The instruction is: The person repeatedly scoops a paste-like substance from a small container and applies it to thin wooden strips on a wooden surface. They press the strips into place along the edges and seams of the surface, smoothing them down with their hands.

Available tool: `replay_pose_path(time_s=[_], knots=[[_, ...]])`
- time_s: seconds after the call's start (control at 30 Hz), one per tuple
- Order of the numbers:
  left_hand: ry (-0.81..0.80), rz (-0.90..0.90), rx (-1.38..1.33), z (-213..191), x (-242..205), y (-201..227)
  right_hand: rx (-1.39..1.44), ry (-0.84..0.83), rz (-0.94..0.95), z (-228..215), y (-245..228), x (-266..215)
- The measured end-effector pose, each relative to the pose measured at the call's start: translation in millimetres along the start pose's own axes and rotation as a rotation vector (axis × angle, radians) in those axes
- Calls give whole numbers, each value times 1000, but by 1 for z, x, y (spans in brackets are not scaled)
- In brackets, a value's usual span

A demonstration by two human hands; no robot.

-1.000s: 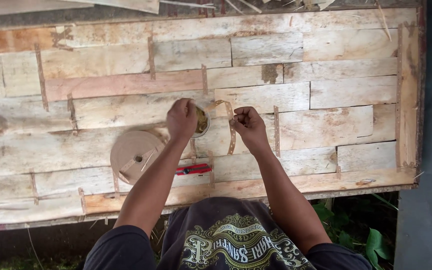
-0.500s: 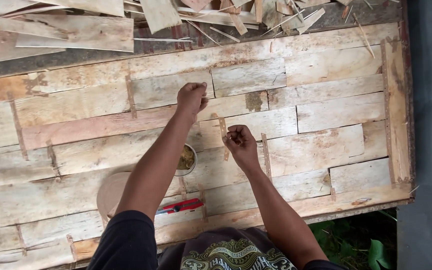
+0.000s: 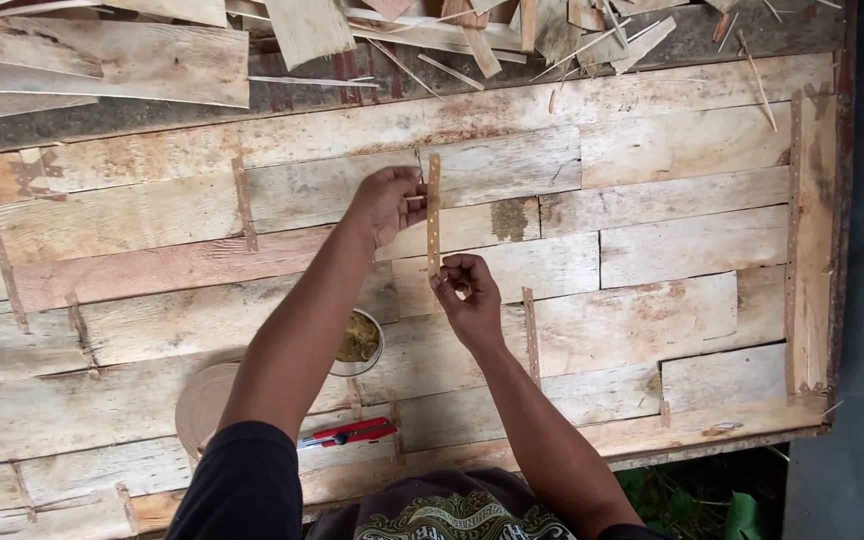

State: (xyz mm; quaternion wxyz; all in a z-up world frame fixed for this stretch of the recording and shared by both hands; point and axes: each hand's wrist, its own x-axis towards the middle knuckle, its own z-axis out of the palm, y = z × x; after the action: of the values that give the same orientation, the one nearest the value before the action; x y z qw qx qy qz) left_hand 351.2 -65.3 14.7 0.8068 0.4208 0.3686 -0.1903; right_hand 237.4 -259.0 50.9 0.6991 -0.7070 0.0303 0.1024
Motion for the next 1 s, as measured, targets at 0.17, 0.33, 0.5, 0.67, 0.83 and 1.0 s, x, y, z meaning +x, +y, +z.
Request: replay_pose_path(time_s=[0.17, 0.33, 0.5, 0.67, 0.83, 1.0], knots=[[108, 126, 51, 9, 12, 21, -45, 28, 43, 1, 18, 5], [136, 239, 198, 15, 13, 36, -61, 15, 97, 2, 24, 5], [133, 354, 418, 9, 36, 37, -117, 47, 209, 6, 29, 12], [176, 532, 824, -9, 74, 30, -258, 60, 340, 8, 34, 30], [352, 695, 1023, -7, 76, 30, -410, 84, 426, 15, 59, 46], [436, 732, 1119, -3, 77, 22, -447, 83, 434, 20, 58, 49]])
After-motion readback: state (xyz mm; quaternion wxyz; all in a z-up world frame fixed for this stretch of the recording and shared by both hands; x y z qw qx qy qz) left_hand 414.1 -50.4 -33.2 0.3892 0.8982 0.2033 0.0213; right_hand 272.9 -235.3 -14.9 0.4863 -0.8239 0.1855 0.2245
